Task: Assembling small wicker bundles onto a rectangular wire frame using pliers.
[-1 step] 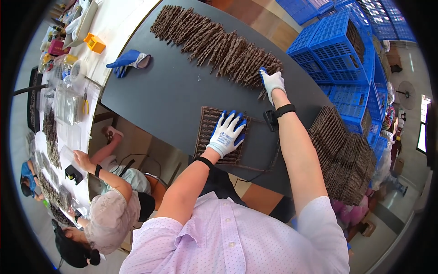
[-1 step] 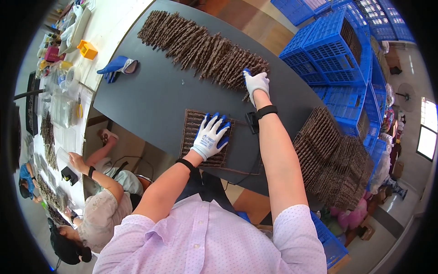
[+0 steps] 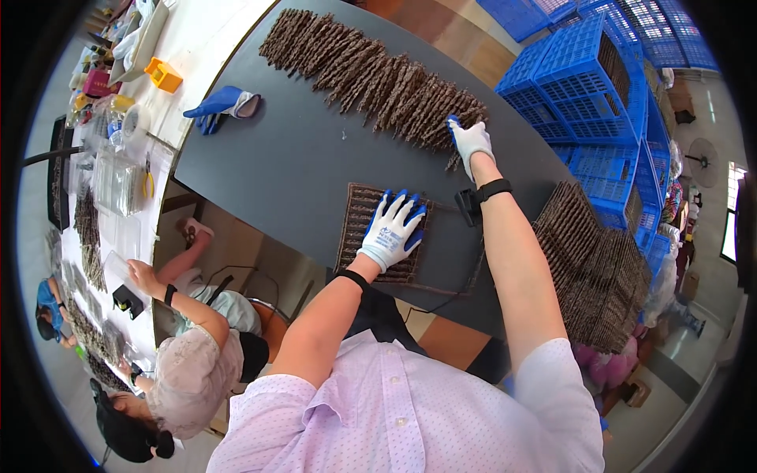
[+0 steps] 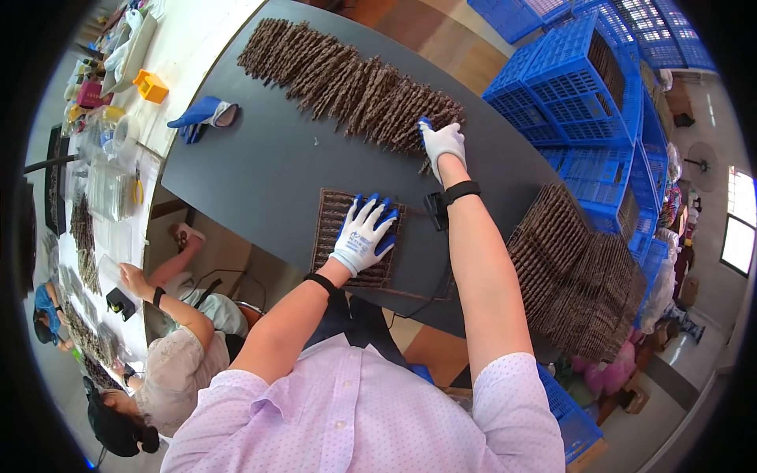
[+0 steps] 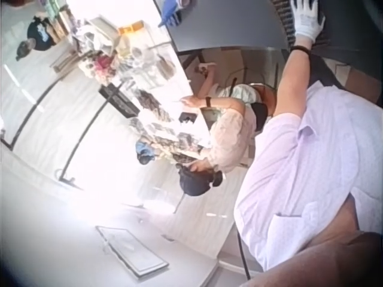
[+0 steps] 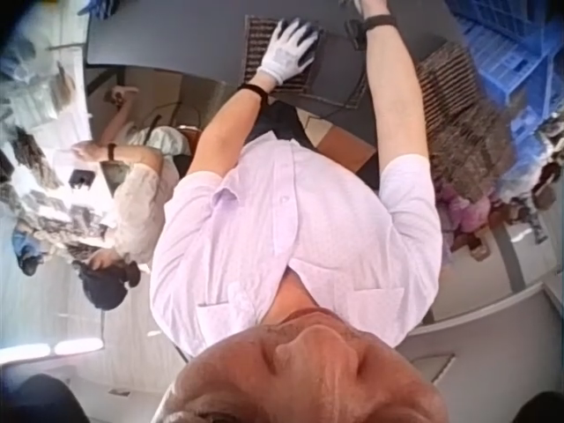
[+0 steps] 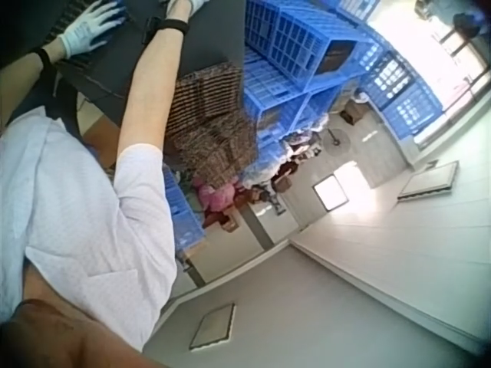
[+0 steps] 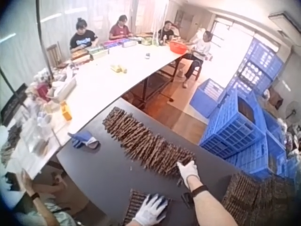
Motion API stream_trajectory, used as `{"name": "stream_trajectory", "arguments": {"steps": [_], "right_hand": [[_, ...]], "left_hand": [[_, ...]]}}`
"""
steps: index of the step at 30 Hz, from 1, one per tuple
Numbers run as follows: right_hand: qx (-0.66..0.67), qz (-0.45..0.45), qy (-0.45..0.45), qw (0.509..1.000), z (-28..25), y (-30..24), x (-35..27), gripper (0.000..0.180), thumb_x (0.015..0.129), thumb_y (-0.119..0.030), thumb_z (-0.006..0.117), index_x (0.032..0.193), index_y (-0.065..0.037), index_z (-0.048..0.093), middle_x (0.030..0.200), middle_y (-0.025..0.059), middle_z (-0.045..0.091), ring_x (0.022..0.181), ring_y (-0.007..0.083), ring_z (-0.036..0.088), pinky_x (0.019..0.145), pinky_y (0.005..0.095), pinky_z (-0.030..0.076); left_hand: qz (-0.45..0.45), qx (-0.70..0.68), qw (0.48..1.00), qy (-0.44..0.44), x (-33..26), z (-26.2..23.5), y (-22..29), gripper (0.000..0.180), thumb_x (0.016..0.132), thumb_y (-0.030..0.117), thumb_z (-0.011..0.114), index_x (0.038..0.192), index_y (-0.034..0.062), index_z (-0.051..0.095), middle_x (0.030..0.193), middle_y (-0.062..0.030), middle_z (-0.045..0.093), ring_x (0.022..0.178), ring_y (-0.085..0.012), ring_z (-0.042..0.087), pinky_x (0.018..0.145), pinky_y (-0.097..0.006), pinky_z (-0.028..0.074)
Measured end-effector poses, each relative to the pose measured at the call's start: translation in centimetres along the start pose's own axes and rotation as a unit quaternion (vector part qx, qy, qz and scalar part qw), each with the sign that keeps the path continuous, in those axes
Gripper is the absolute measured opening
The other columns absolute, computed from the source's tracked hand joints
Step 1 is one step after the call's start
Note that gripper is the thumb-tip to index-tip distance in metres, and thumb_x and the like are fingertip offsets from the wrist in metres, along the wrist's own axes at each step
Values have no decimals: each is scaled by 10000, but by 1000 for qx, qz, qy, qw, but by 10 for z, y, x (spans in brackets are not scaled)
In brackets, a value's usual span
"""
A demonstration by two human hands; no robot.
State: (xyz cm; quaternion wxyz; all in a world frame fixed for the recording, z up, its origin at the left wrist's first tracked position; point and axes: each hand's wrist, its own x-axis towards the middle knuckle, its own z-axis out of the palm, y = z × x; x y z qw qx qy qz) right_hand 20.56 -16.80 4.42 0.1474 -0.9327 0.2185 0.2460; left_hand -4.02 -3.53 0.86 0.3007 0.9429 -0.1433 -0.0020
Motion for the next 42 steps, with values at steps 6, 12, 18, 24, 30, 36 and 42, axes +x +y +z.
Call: {"name": "stream_trajectory", "arguments": {"steps": [6,12,18,24,30,36,42], "right_hand": [[30,-59,23,998,-19,58,8,715,923,-578,525,1343,0,514,1336,243,571,1248,382,546,1040,443,437],[5,-238,16,971,-5,117,-62,449,880,-427,662,1119,-48,635,1073,213,679,1011,384,645,891,436,506],[-304,-326,13,895,33,142,-117,339,894,-326,632,1159,-120,590,1133,125,631,1073,286,625,886,431,492],[-383,-386,-26,839,63,138,-154,256,915,-152,547,1159,-96,598,1124,129,658,1053,272,651,882,420,501],[-295,-381,-55,875,91,133,-171,257,905,-162,562,1130,-72,648,1043,134,720,966,283,710,788,410,559],[-232,-385,-143,882,106,108,-210,276,919,-259,572,1061,-56,693,1065,157,720,996,315,697,834,423,555],[-202,-476,-227,826,120,100,-235,329,912,-351,587,1069,-74,671,1072,152,708,1007,321,677,873,423,531]], "left_hand": [[5,11,1000,10,4,-1,1,542,820,335,713,1303,126,584,1420,-146,493,1370,-346,397,1177,-558,233],[10,18,1000,18,2,-3,-1,576,826,340,706,1332,108,559,1425,-142,491,1374,-346,391,1180,-555,228],[73,29,996,-39,1,-7,-10,618,833,374,711,1357,93,538,1439,-138,485,1400,-345,365,1194,-553,201],[197,120,963,-141,16,-48,-33,550,820,330,721,1318,139,587,1417,-84,526,1392,-340,382,1199,-556,201],[107,179,972,-110,-9,-64,-37,571,787,278,739,1316,129,582,1439,-130,488,1390,-348,369,1190,-557,208],[-273,170,942,94,-53,-43,-37,741,833,436,702,1437,94,441,1522,-182,369,1434,-385,280,1180,-574,159],[-390,143,904,103,-36,-40,-42,883,828,528,687,1518,108,331,1583,-196,265,1477,-389,188,1194,-586,90]]}}
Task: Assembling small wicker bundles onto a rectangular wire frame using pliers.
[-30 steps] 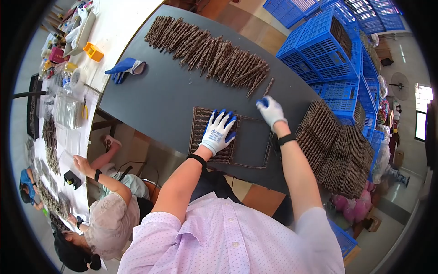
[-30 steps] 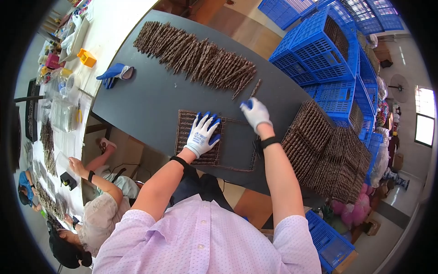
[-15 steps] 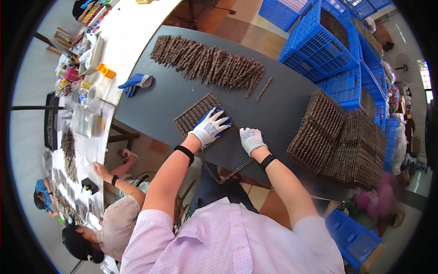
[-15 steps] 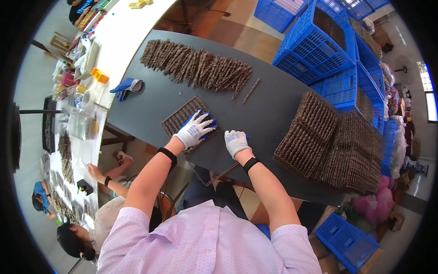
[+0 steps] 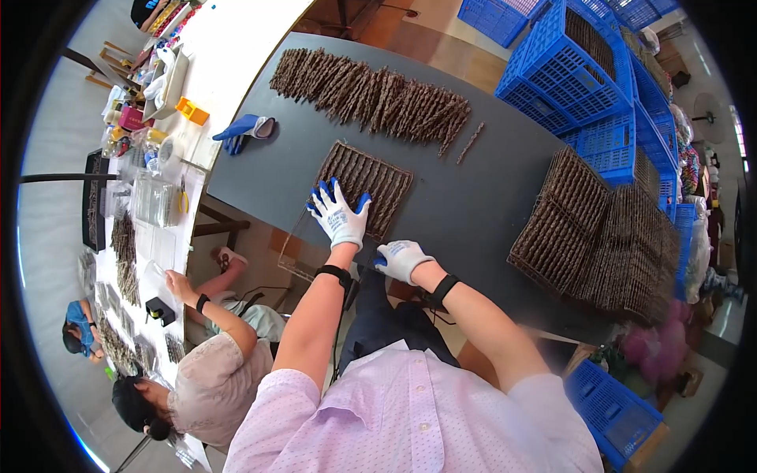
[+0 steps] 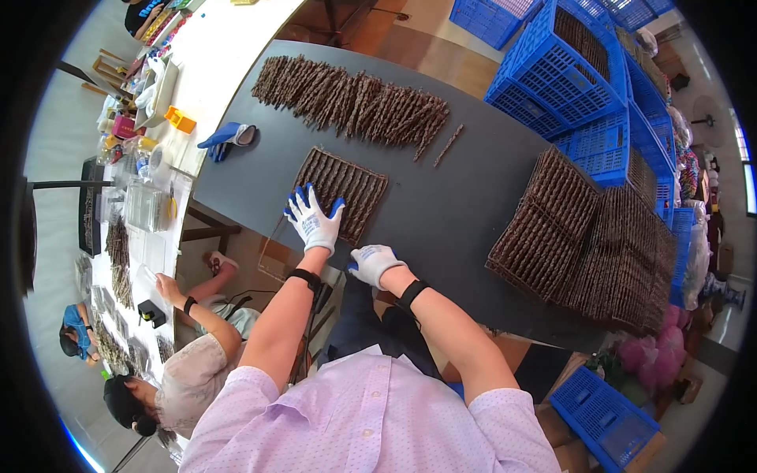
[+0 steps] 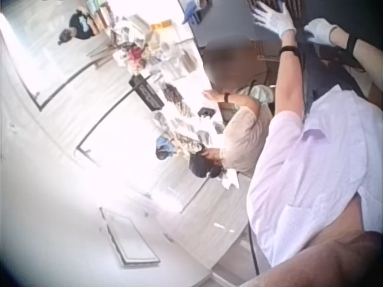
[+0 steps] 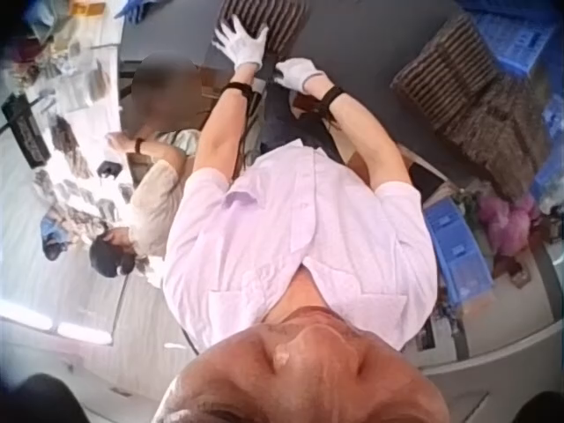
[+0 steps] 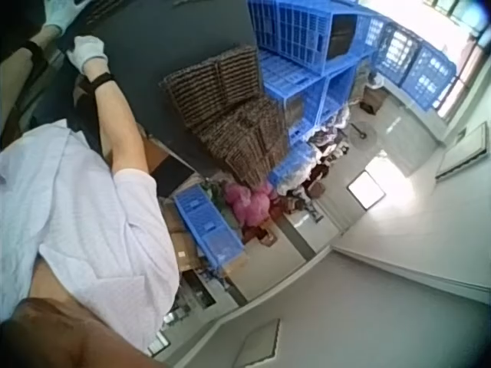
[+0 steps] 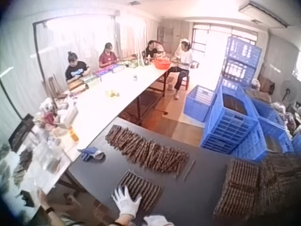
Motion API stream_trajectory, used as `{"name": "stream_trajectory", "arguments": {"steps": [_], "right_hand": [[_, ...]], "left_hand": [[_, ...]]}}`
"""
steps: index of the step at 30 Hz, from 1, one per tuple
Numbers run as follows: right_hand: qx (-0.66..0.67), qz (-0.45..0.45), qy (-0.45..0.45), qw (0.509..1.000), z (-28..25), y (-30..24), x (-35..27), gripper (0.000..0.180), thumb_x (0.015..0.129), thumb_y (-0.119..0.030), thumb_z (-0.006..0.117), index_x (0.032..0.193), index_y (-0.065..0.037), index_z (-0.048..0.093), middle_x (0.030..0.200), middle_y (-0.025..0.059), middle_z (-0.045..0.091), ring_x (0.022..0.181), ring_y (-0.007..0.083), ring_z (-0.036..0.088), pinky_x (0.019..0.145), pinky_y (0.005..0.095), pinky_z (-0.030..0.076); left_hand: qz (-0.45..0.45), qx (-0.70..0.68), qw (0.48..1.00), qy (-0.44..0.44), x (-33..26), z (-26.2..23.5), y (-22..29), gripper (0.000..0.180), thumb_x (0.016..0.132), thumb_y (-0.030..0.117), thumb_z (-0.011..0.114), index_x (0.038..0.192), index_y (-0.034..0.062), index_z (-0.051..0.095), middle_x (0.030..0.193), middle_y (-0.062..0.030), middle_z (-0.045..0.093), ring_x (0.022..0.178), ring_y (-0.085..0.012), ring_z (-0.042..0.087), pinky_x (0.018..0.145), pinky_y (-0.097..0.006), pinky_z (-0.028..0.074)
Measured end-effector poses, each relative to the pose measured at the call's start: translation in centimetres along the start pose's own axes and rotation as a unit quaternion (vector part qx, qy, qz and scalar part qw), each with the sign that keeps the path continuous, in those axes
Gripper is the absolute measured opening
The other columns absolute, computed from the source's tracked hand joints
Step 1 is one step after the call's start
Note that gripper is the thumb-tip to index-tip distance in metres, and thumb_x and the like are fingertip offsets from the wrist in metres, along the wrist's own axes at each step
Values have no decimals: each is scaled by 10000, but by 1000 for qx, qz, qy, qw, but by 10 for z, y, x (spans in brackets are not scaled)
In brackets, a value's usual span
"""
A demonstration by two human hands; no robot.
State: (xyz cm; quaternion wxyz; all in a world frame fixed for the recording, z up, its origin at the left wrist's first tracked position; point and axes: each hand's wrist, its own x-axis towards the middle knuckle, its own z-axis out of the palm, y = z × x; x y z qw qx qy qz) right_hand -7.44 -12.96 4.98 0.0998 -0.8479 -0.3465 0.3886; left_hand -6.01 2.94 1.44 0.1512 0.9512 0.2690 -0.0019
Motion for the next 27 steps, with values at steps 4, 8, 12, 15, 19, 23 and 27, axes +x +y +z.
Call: {"name": "stream_trajectory", "arguments": {"steps": [4,8,12,15,19,23,27], "right_hand": [[199,137,368,898,-21,30,-3,309,872,-361,646,1022,-91,650,951,168,683,910,368,662,815,455,526],[165,308,285,893,-48,77,12,558,922,-424,599,1334,-58,509,1246,187,600,1133,347,602,942,437,496],[147,347,200,905,-49,53,17,728,908,-473,603,1448,-33,392,1372,206,510,1232,369,538,1023,436,458],[169,370,244,880,-36,63,18,733,915,-481,595,1445,-16,395,1314,202,575,1199,359,569,1007,433,462],[385,246,277,845,-24,98,3,464,970,-396,559,1278,-51,583,1121,202,680,1044,364,642,918,434,493],[332,269,277,861,-5,100,-13,408,992,-380,525,1222,-53,606,1095,197,683,1010,390,636,888,454,495],[249,283,376,847,13,92,-11,393,1013,-359,488,1191,-28,605,1052,217,685,985,406,635,869,469,489]], "left_hand": [[108,22,994,-8,5,7,-13,889,781,505,727,1495,107,378,1578,-195,276,1477,-391,187,1198,-585,74],[300,-55,950,-58,3,3,-20,868,763,464,762,1484,135,407,1560,-175,314,1471,-396,205,1204,-585,77],[344,-95,929,-101,-3,6,-5,839,757,394,770,1470,123,419,1547,-167,340,1469,-379,228,1205,-574,97],[332,-158,929,-53,-2,17,-7,816,775,352,755,1466,84,414,1558,-176,320,1464,-384,239,1208,-555,113],[318,-222,922,-5,-2,21,-6,754,829,289,705,1465,34,391,1552,-188,324,1455,-381,258,1205,-553,140],[240,-83,967,29,-18,20,9,751,849,326,691,1461,16,386,1547,-211,321,1443,-422,252,1201,-577,105],[191,-73,979,12,-32,40,15,738,892,352,637,1473,-13,365,1561,-234,298,1439,-407,276,1207,-547,115]]}}
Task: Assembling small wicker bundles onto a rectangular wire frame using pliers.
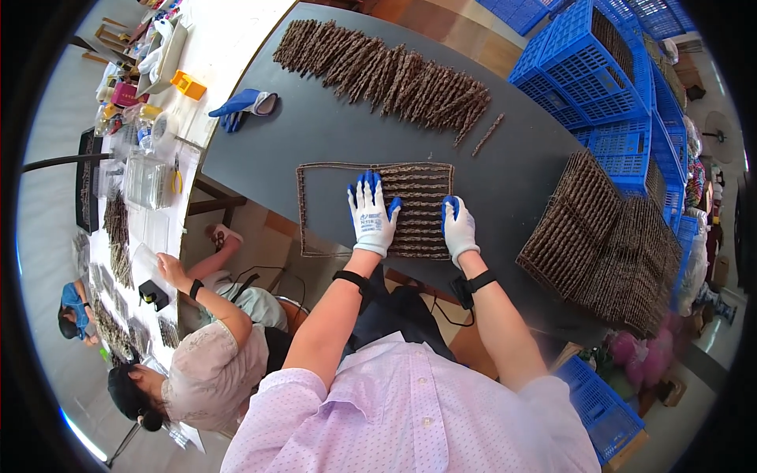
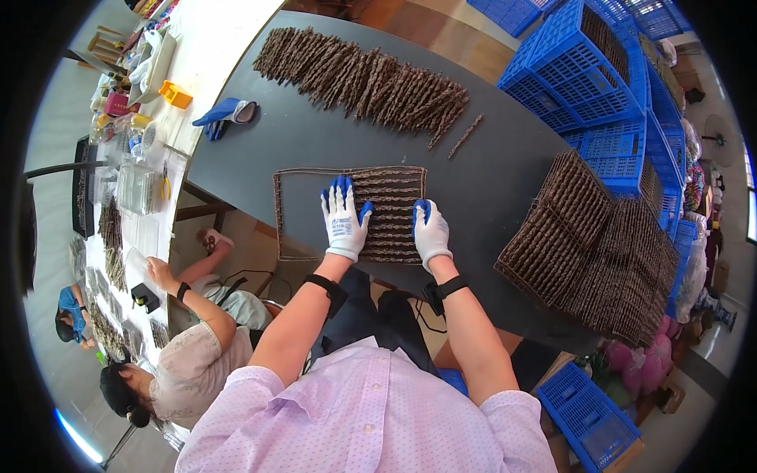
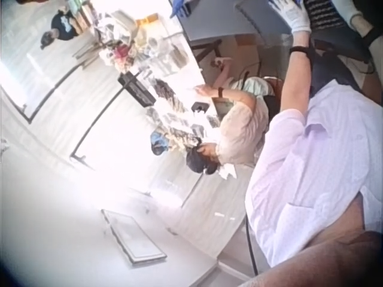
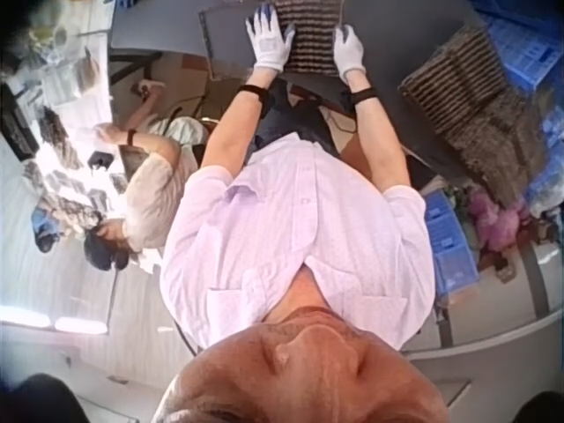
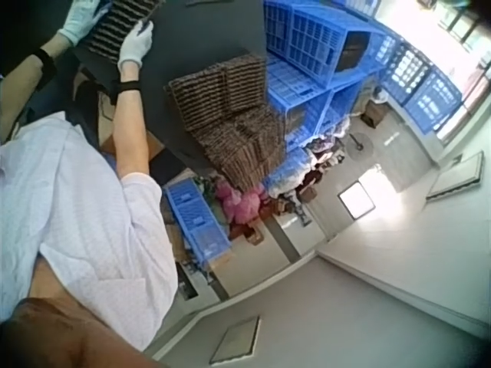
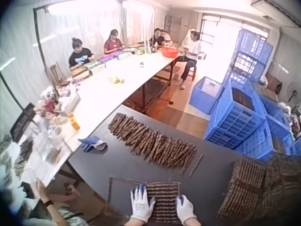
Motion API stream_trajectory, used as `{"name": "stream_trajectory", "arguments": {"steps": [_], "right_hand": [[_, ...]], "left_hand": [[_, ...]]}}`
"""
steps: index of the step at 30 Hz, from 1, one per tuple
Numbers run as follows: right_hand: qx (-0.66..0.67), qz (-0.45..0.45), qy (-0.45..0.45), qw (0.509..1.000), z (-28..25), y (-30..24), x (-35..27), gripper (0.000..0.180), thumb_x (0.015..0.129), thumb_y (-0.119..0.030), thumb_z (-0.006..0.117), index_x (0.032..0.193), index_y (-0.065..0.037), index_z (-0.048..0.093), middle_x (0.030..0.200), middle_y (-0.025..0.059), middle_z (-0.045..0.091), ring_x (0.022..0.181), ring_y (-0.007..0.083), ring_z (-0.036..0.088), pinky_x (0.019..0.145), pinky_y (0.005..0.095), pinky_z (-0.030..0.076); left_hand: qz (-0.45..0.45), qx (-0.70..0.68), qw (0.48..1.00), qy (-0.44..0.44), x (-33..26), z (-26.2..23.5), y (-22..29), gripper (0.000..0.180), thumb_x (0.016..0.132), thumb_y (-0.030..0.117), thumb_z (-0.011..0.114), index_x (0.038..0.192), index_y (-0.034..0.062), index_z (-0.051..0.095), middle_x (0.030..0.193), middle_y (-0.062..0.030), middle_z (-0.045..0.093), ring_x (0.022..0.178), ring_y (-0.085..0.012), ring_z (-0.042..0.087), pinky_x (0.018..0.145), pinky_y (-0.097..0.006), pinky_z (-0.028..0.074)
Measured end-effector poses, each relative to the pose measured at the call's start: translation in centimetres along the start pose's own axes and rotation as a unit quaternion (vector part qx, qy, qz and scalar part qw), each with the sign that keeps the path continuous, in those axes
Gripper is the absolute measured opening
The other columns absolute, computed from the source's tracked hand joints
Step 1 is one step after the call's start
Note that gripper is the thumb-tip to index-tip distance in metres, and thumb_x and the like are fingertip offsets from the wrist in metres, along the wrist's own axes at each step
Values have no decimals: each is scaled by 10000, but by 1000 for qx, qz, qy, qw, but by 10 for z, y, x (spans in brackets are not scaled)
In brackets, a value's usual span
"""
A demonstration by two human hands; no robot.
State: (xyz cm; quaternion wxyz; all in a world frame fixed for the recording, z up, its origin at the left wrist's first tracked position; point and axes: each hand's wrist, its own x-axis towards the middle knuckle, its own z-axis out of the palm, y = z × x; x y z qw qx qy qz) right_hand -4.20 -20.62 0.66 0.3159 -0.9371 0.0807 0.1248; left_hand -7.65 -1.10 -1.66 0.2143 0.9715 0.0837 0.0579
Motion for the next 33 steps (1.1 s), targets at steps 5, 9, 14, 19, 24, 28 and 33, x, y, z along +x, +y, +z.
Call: {"name": "stream_trajectory", "arguments": {"steps": [5,9,14,19,24,28,33], "right_hand": [[196,101,98,970,18,-14,6,344,1011,-288,506,1173,-7,623,1045,220,688,943,383,657,830,438,498],[202,56,182,961,24,-38,63,348,986,-289,524,1170,-16,637,1087,217,686,1016,375,649,903,429,490],[98,64,125,985,17,-39,67,325,993,-318,497,1119,-52,634,1003,193,698,959,381,655,841,459,494],[2,-5,37,999,-10,27,-5,313,986,-283,520,1169,-52,627,1077,192,682,999,392,639,879,464,499],[-47,-5,-22,999,-12,34,-45,295,979,-276,526,1166,-70,626,1108,187,670,1000,385,642,879,457,506],[-41,-1,24,999,-12,39,-26,315,976,-291,530,1164,-62,634,1087,203,678,998,398,641,874,463,505],[-150,2,-14,989,-53,11,31,447,919,-417,608,1225,-91,615,1143,161,656,1077,362,607,907,472,477]], "left_hand": [[70,-85,994,-17,-4,1,-12,696,904,310,610,1455,-43,372,1542,-250,322,1439,-401,287,1208,-528,140],[115,-120,985,-52,0,-4,-3,681,886,279,615,1432,-58,391,1505,-268,371,1405,-421,336,1204,-521,167],[68,-107,992,-18,-2,1,6,604,884,228,591,1405,-40,445,1484,-229,421,1393,-378,374,1204,-527,168],[-96,-72,991,52,-3,27,28,534,928,239,521,1423,44,470,1514,-138,422,1410,-286,373,1226,-517,79],[-191,-25,978,82,2,38,44,557,928,263,520,1457,104,447,1534,-67,415,1417,-237,368,1219,-546,34],[-174,2,983,52,7,33,48,566,934,277,519,1478,145,433,1569,-22,367,1446,-223,322,1216,-548,31],[-131,16,991,32,7,26,46,550,948,282,505,1483,177,432,1602,-12,311,1471,-253,270,1210,-560,21]]}}
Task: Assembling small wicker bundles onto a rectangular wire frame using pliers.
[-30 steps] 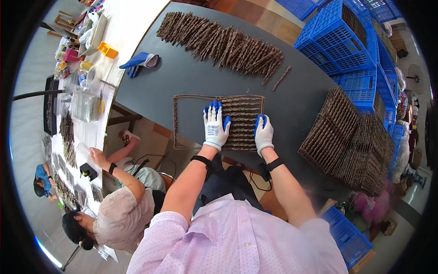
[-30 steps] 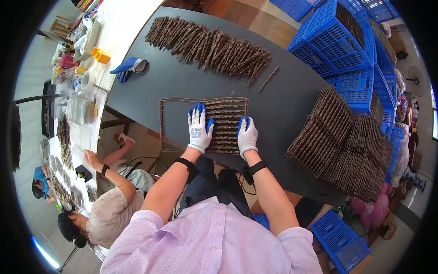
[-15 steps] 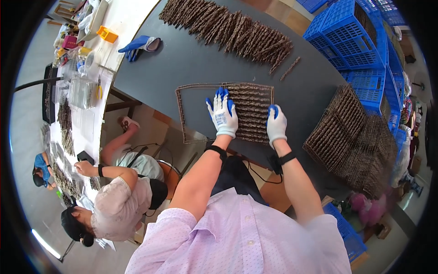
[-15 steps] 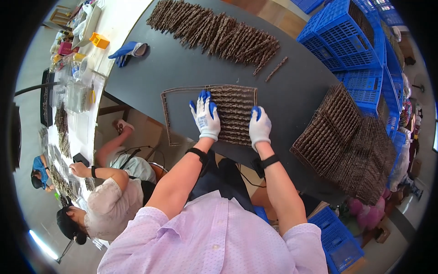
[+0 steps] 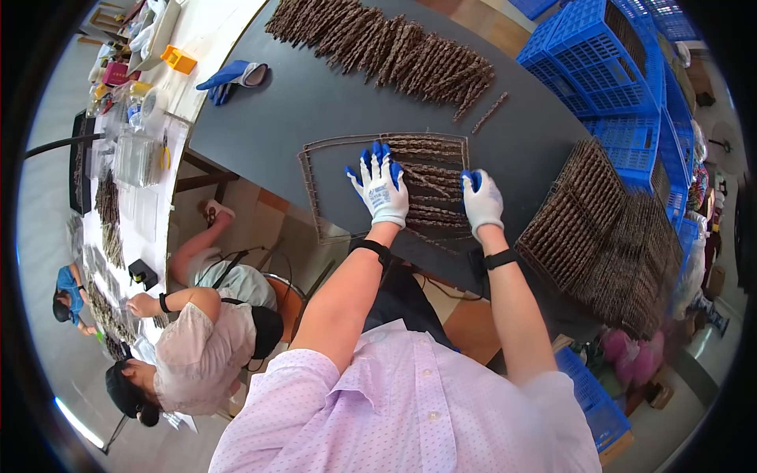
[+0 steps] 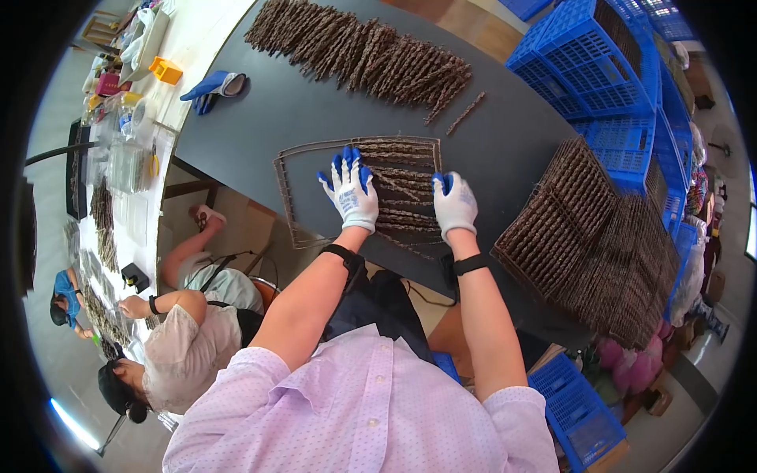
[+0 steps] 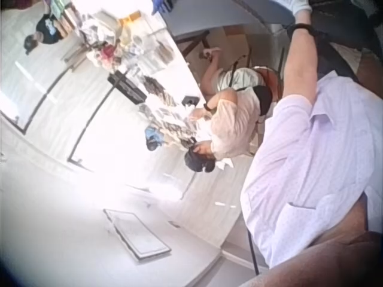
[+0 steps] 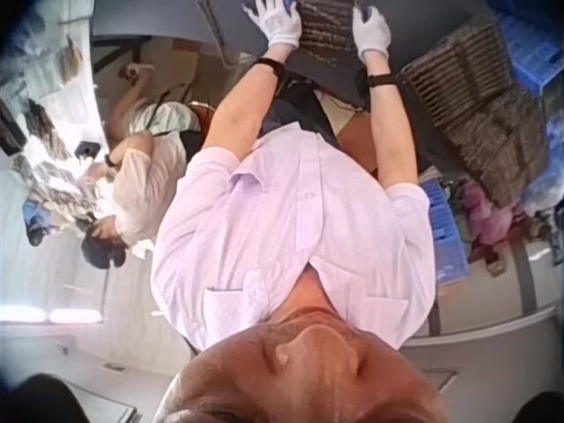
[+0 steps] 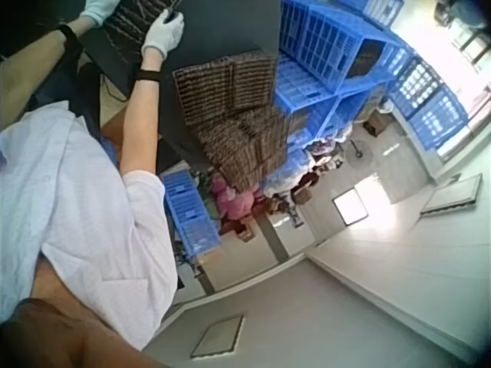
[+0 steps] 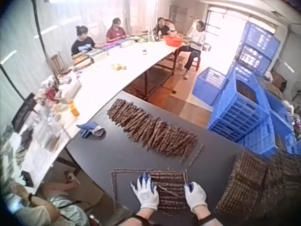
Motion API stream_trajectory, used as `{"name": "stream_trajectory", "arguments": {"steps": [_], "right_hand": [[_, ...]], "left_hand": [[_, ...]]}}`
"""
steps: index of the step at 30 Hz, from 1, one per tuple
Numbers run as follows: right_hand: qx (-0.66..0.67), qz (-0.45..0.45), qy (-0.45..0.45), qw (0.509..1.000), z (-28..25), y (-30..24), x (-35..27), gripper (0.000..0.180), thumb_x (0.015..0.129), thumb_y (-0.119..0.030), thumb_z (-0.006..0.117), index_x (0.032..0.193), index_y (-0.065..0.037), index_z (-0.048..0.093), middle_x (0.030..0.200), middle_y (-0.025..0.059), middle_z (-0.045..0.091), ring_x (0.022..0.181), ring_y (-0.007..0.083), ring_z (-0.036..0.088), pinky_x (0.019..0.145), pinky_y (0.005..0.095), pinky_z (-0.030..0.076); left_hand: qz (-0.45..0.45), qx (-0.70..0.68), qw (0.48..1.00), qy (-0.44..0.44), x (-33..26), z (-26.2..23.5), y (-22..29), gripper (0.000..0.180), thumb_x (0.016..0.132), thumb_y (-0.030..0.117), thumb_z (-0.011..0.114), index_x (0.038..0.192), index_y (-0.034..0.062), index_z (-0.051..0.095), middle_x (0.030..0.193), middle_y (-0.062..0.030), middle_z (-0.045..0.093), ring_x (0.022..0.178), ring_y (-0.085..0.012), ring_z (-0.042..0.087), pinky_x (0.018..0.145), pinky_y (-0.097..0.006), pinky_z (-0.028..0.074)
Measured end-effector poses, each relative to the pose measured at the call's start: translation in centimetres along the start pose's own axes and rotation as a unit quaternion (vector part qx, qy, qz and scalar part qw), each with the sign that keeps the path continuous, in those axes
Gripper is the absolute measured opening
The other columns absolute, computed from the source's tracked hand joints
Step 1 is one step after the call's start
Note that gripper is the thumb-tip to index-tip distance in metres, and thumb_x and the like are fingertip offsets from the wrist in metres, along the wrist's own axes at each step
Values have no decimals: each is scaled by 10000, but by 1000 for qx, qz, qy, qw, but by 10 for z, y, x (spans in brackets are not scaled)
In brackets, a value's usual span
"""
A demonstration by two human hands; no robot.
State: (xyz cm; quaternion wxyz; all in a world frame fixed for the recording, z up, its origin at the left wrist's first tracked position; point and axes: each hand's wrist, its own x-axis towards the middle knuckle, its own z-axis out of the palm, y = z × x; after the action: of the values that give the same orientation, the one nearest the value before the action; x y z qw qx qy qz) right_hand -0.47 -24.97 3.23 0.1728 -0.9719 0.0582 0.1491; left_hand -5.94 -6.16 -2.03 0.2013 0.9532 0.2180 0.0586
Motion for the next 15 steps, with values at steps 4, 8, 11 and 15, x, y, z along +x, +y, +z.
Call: {"name": "stream_trajectory", "arguments": {"steps": [4,8,11,15], "right_hand": [[-187,-251,3,950,-39,-40,-9,936,747,-612,725,1442,-69,410,1440,159,441,1360,332,384,1125,498,282],[-354,-345,-217,842,-15,-76,-17,1238,671,-642,776,1579,-94,138,1622,194,181,1502,365,168,1197,559,118],[-359,-339,-226,840,-12,-71,-11,1228,674,-607,797,1580,-102,140,1623,197,173,1499,371,175,1191,564,141],[-362,-337,-214,842,-6,-75,-16,1172,705,-548,802,1575,-97,159,1601,200,240,1482,369,228,1164,555,233]], "left_hand": [[6,-3,1000,-16,-2,-1,-4,548,948,283,506,1479,167,438,1598,-24,318,1474,-273,262,1210,-564,14],[17,-27,999,-16,-3,-1,-3,535,949,280,504,1464,146,454,1585,-42,341,1475,-290,255,1210,-570,4],[25,-46,999,-11,-4,-2,-3,512,943,260,498,1434,115,485,1565,-60,374,1467,-302,273,1211,-566,12],[23,-71,997,-4,-4,-3,-8,502,935,231,492,1416,86,493,1536,-70,419,1451,-299,311,1215,-551,27]]}}
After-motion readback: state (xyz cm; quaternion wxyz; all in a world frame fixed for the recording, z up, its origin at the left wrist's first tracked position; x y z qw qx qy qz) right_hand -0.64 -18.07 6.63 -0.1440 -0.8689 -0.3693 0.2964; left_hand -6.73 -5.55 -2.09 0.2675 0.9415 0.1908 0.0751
